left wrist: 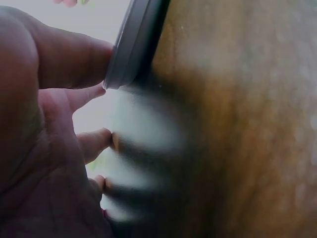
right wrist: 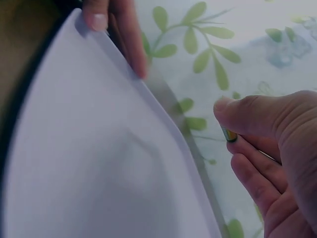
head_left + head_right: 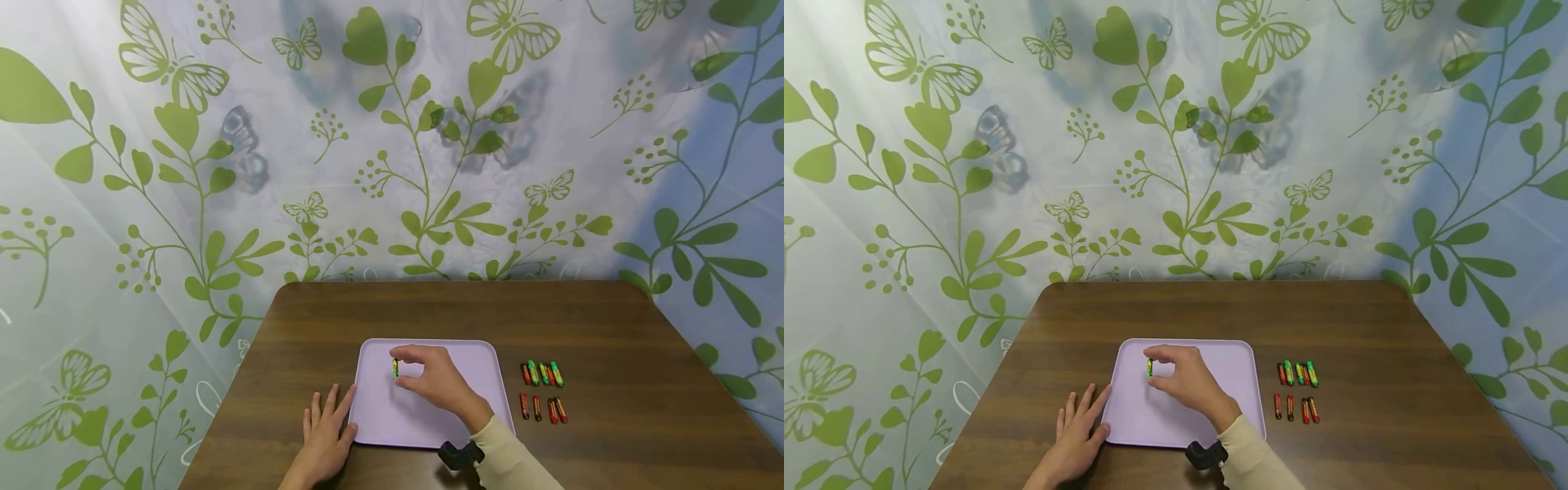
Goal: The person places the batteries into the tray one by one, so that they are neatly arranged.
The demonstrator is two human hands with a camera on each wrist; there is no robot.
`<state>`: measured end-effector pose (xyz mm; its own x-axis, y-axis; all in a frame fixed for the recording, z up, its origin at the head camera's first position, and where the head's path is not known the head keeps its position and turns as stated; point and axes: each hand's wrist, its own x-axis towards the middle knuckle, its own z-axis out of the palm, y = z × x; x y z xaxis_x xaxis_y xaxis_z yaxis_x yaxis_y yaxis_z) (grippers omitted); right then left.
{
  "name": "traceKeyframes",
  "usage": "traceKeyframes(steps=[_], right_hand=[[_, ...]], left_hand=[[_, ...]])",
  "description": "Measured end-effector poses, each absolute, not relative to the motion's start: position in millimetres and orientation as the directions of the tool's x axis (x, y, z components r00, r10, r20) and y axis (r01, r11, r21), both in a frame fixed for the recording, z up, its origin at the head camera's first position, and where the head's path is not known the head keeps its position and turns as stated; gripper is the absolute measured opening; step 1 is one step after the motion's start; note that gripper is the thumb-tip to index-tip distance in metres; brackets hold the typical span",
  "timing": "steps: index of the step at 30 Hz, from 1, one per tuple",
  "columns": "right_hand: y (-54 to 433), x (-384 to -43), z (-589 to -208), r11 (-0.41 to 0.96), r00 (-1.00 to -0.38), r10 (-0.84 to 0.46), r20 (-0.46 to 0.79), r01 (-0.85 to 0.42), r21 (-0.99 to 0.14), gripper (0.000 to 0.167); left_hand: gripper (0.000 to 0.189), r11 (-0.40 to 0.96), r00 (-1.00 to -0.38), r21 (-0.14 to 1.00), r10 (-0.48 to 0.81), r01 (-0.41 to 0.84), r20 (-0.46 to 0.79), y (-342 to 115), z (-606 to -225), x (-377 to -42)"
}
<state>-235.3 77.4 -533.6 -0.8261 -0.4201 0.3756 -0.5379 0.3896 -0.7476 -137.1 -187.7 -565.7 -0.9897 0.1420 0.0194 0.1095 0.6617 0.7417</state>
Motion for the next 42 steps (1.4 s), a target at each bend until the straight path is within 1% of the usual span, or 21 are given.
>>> traceKeyframes(steps=[6, 9, 13, 17, 19, 24, 28, 34, 39, 42], right_hand=[[51, -236, -545, 0.360, -0.800, -0.478, 0.362, -0.554, -0.750, 0.046], [39, -237, -551, 0.363, -0.795, -0.495, 0.351, -0.556, -0.748, 0.047], [26, -238, -557, 0.382, -0.810, -0.488, 0.324, -0.532, -0.756, 0.047], [15, -238, -561, 0.394, -0.818, -0.490, 0.301, -0.515, -0.761, 0.046], [10, -238, -562, 0.402, -0.816, -0.498, 0.293, -0.517, -0.756, 0.046], [0, -237, -565, 0.465, -0.810, -0.506, 0.297, -0.546, -0.697, 0.047], [-5, -235, -567, 0.519, -0.811, -0.500, 0.304, -0.562, -0.644, 0.047], [-8, -236, -571, 0.525, -0.811, -0.494, 0.315, -0.566, -0.636, 0.046], [-6, -237, -572, 0.532, -0.800, -0.495, 0.339, -0.587, -0.611, 0.049], [-2, -236, -571, 0.542, -0.792, -0.497, 0.354, -0.602, -0.586, 0.051]], left_hand=[[0.064, 0.647, -0.983, 0.741, 0.146, 0.178, 0.108, -191, -584, -139], [0.064, 0.637, -0.982, 0.749, 0.141, 0.185, 0.123, -191, -587, -140], [0.065, 0.641, -0.986, 0.750, 0.127, 0.164, 0.106, -191, -584, -139], [0.065, 0.642, -0.988, 0.754, 0.143, 0.139, 0.060, -191, -574, -137], [0.066, 0.632, -0.986, 0.761, 0.156, 0.145, 0.058, -191, -574, -137], [0.066, 0.626, -0.985, 0.764, 0.157, 0.157, 0.074, -191, -575, -138], [0.065, 0.636, -0.987, 0.762, 0.160, 0.123, 0.026, -189, -567, -136], [0.064, 0.672, -0.988, 0.738, 0.146, 0.063, -0.048, -188, -558, -135], [0.064, 0.682, -0.989, 0.729, 0.138, 0.059, -0.049, -187, -558, -136], [0.064, 0.674, -0.990, 0.735, 0.138, 0.074, -0.026, -187, -562, -137]])
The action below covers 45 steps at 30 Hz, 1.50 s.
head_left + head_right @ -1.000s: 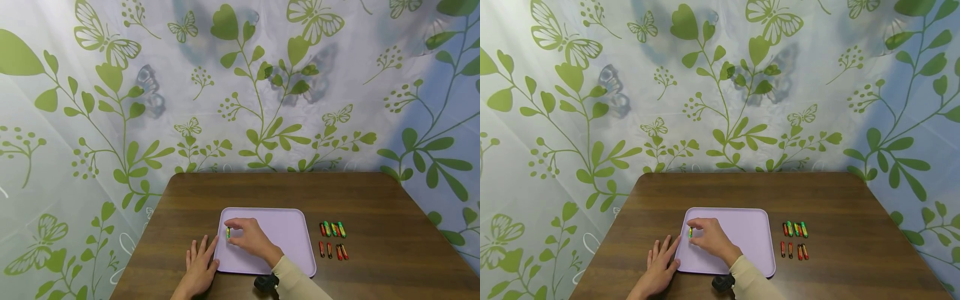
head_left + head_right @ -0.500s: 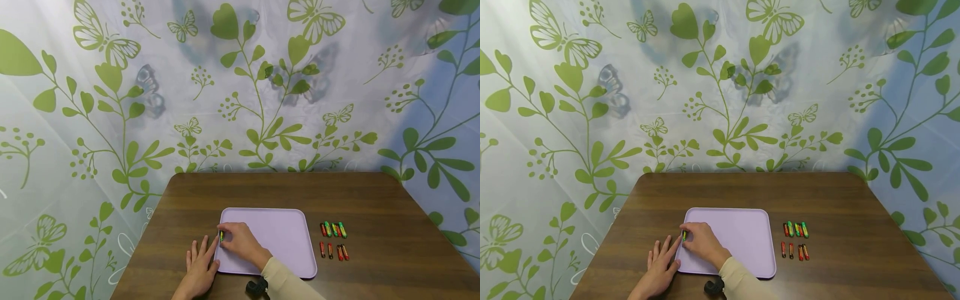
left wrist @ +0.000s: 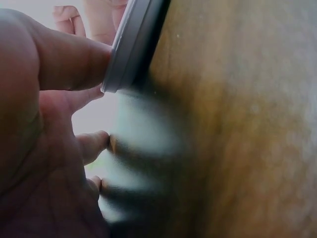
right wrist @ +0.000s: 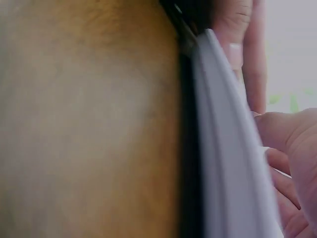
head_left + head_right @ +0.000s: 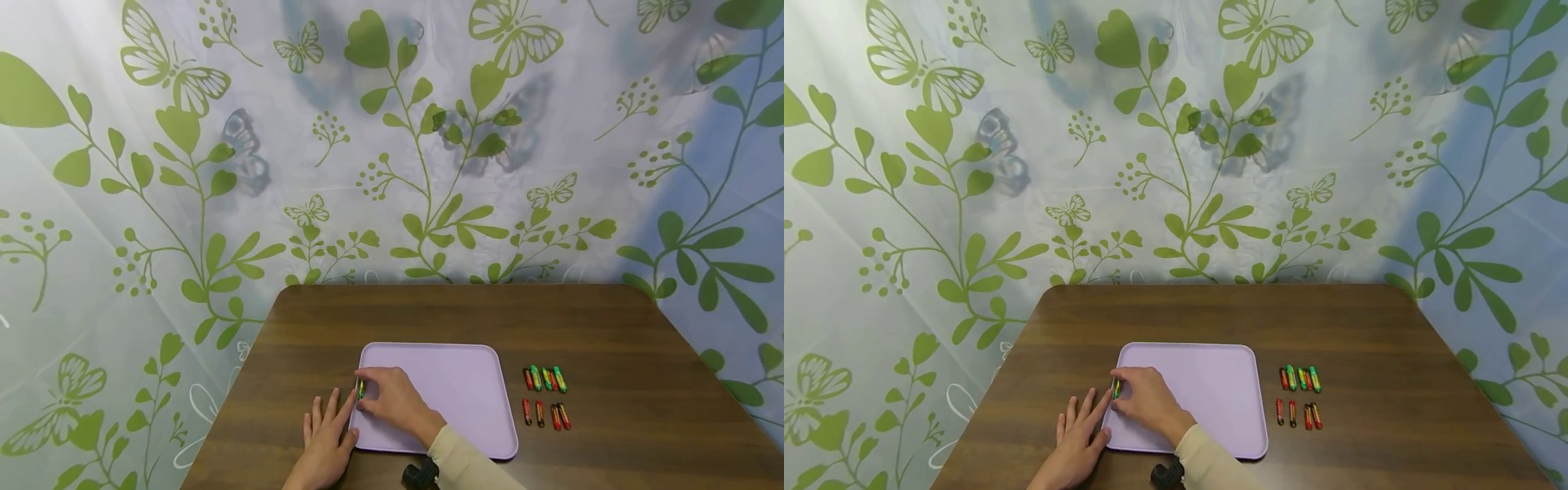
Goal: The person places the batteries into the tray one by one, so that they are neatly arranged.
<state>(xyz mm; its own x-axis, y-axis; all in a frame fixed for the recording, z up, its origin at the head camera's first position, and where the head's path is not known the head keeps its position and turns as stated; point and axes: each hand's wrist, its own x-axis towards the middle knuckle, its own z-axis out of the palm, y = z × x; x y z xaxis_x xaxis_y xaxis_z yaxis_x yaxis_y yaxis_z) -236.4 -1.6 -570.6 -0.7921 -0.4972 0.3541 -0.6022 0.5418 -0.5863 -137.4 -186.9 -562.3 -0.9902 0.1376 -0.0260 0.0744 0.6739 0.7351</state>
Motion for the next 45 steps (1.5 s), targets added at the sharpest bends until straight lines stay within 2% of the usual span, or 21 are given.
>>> traceKeyframes(steps=[6, 12, 19, 29, 45], right_hand=[[19, -238, -562, 0.552, -0.805, -0.494, 0.329, -0.583, -0.596, 0.051], [47, -239, -551, 0.526, -0.818, -0.525, 0.233, -0.527, -0.667, 0.055], [85, -245, -530, 0.490, -0.844, -0.516, 0.150, -0.434, -0.756, 0.062], [132, -240, -515, 0.476, -0.861, -0.490, 0.138, -0.397, -0.785, 0.061], [218, -211, -509, 0.550, -0.887, -0.411, 0.212, -0.426, -0.718, 0.057]], left_hand=[[0.066, 0.639, -0.988, 0.756, 0.133, 0.143, 0.075, -191, -585, -141], [0.075, 0.673, -0.993, 0.732, 0.106, 0.103, 0.042, -199, -610, -145], [0.072, 0.657, -0.993, 0.747, 0.111, 0.097, 0.032, -196, -599, -147], [0.070, 0.657, -0.992, 0.747, 0.123, 0.103, 0.028, -198, -603, -148], [0.066, 0.614, -0.988, 0.777, 0.138, 0.141, 0.070, -192, -589, -142]])
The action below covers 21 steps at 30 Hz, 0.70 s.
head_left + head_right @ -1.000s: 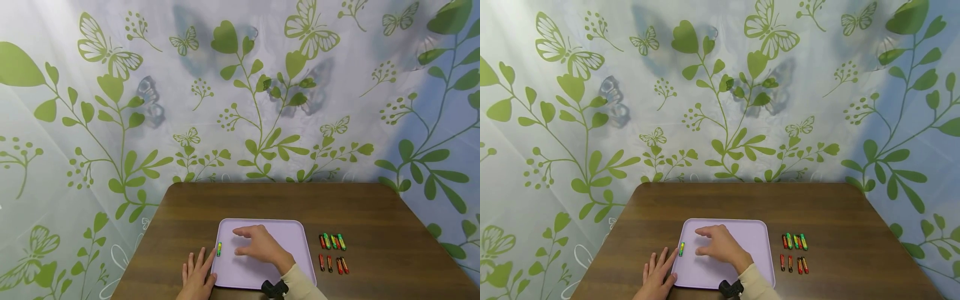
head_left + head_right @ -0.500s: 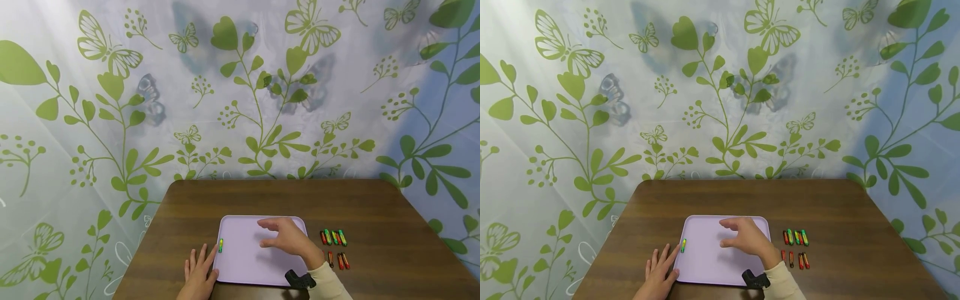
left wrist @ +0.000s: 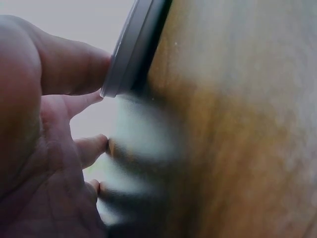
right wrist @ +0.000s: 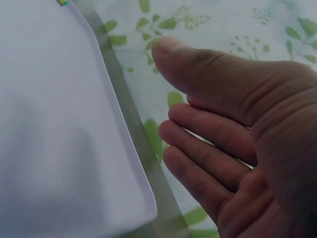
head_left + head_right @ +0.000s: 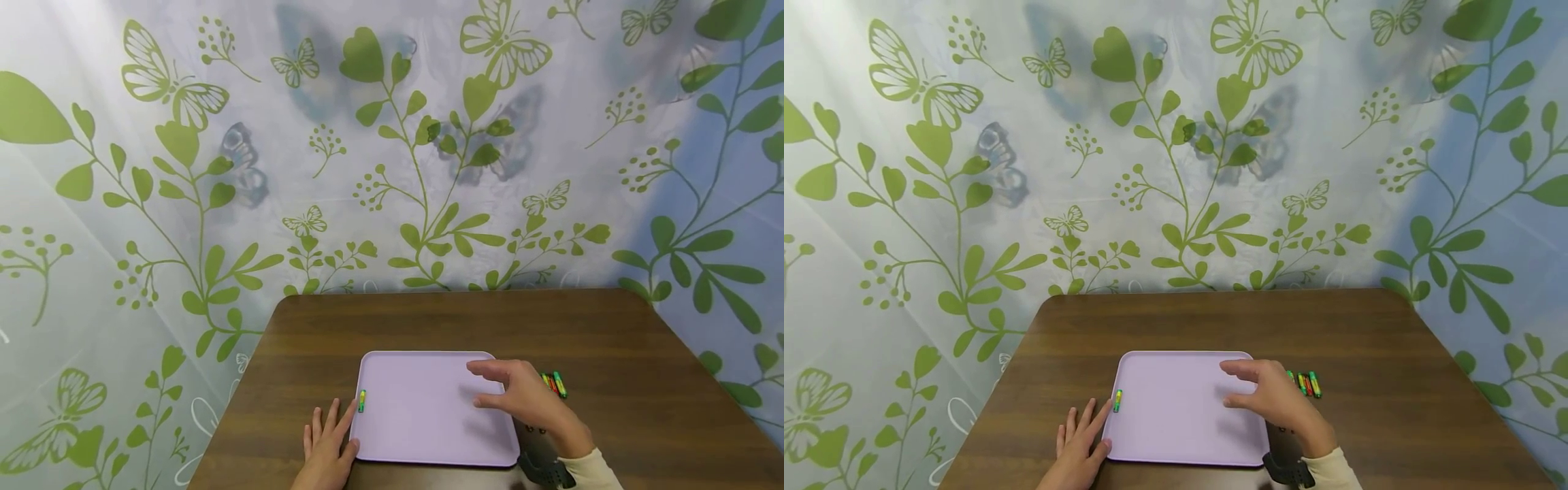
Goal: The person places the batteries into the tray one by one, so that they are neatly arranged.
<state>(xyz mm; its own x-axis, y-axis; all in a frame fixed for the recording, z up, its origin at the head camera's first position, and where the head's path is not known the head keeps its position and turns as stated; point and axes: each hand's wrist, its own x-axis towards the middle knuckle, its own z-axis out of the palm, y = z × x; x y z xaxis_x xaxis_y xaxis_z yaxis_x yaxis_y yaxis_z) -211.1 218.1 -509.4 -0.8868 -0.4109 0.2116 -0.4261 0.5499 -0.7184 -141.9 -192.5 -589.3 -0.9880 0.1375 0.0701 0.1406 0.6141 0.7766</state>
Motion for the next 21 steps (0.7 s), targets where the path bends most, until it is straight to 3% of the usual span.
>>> traceKeyframes(steps=[7, 21], right_hand=[[251, -199, -511, 0.562, -0.911, -0.362, 0.198, -0.383, -0.734, 0.056], [305, -177, -510, 0.652, -0.927, -0.325, 0.187, -0.363, -0.666, 0.059]], left_hand=[[0.066, 0.645, -0.993, 0.759, 0.120, 0.091, 0.017, -194, -594, -144], [0.065, 0.654, -0.994, 0.750, 0.096, 0.096, 0.043, -190, -592, -143]])
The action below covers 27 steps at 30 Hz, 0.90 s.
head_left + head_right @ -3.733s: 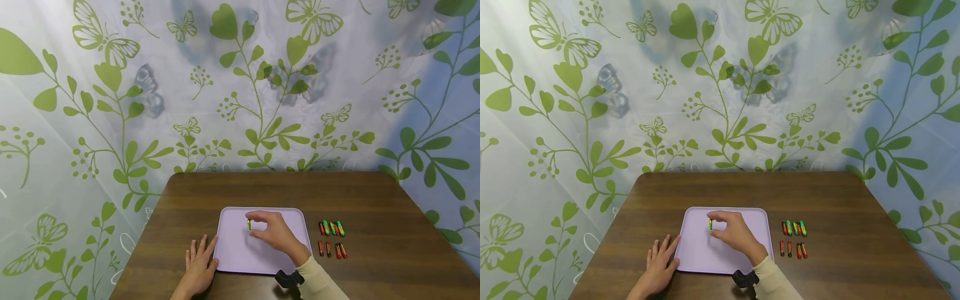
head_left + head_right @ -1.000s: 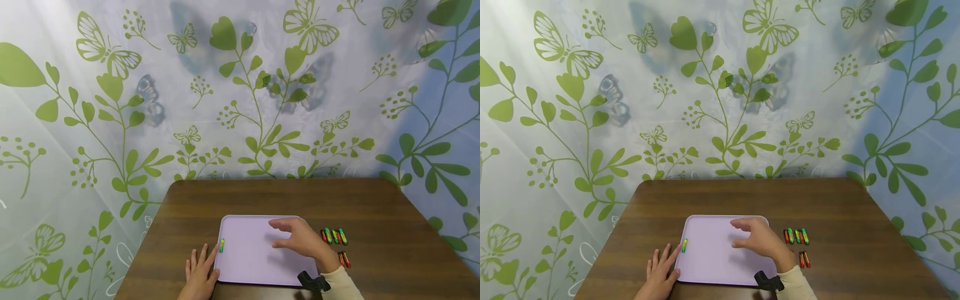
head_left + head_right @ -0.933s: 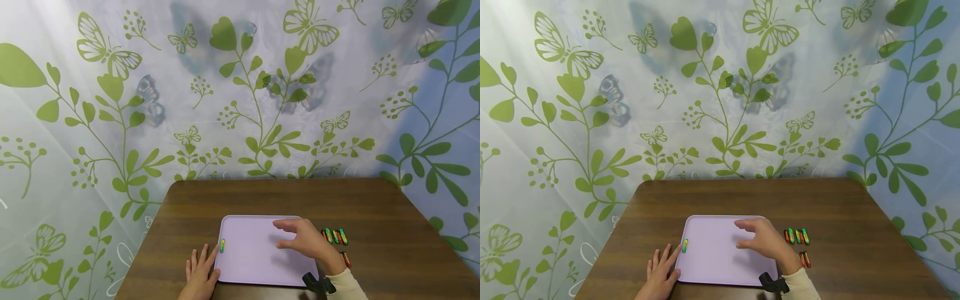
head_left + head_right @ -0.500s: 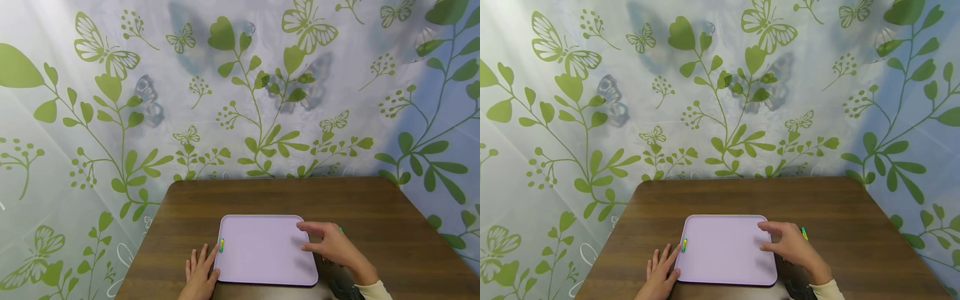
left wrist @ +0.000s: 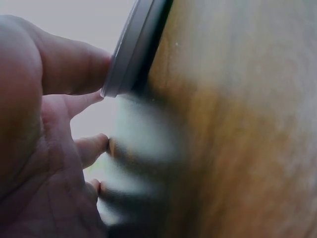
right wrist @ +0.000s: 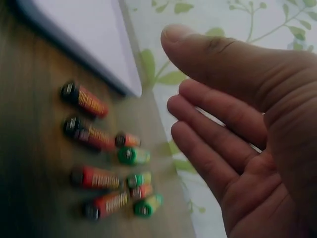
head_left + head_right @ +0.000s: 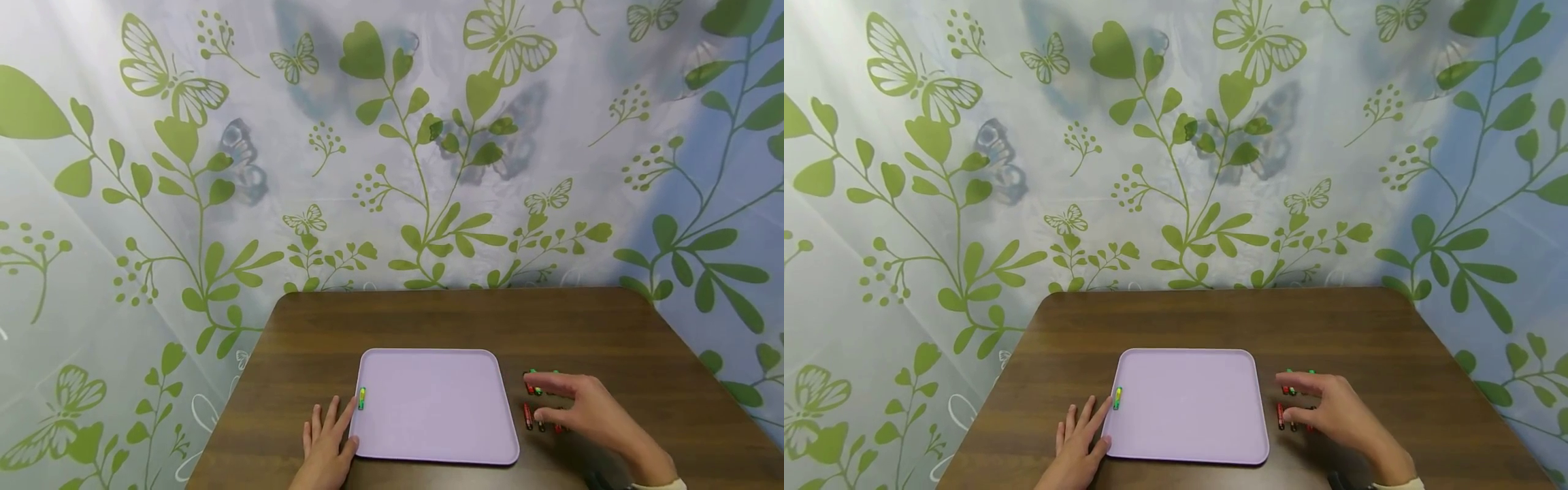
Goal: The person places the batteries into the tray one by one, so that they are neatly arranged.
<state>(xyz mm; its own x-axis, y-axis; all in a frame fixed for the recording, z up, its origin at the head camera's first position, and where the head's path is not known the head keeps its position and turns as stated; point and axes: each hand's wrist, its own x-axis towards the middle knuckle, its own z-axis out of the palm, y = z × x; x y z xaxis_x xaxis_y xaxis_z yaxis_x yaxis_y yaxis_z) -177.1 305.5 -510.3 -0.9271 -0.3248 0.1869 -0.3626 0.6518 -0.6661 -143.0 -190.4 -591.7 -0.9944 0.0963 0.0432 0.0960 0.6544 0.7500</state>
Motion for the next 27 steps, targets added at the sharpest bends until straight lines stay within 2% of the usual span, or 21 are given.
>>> traceKeyframes(steps=[8, 11, 16, 21, 27], right_hand=[[339, -164, -515, 0.704, -0.944, -0.293, 0.153, -0.321, -0.633, 0.059], [350, -160, -518, 0.715, -0.939, -0.304, 0.158, -0.335, -0.614, 0.060], [366, -157, -524, 0.738, -0.941, -0.324, 0.092, -0.313, -0.597, 0.060], [377, -154, -529, 0.753, -0.948, -0.318, 0.033, -0.273, -0.598, 0.060], [385, -152, -541, 0.764, -0.940, -0.341, 0.029, -0.295, -0.574, 0.060]], left_hand=[[0.066, 0.622, -0.991, 0.772, 0.096, 0.132, 0.092, -179, -585, -128], [0.065, 0.616, -0.994, 0.782, 0.100, 0.100, 0.048, -175, -577, -122], [0.066, 0.637, -0.995, 0.770, 0.094, 0.027, -0.043, -169, -567, -115], [0.066, 0.648, -0.995, 0.761, 0.081, 0.010, -0.056, -163, -567, -109], [0.065, 0.646, -0.996, 0.764, 0.076, 0.011, -0.050, -156, -565, -98]])
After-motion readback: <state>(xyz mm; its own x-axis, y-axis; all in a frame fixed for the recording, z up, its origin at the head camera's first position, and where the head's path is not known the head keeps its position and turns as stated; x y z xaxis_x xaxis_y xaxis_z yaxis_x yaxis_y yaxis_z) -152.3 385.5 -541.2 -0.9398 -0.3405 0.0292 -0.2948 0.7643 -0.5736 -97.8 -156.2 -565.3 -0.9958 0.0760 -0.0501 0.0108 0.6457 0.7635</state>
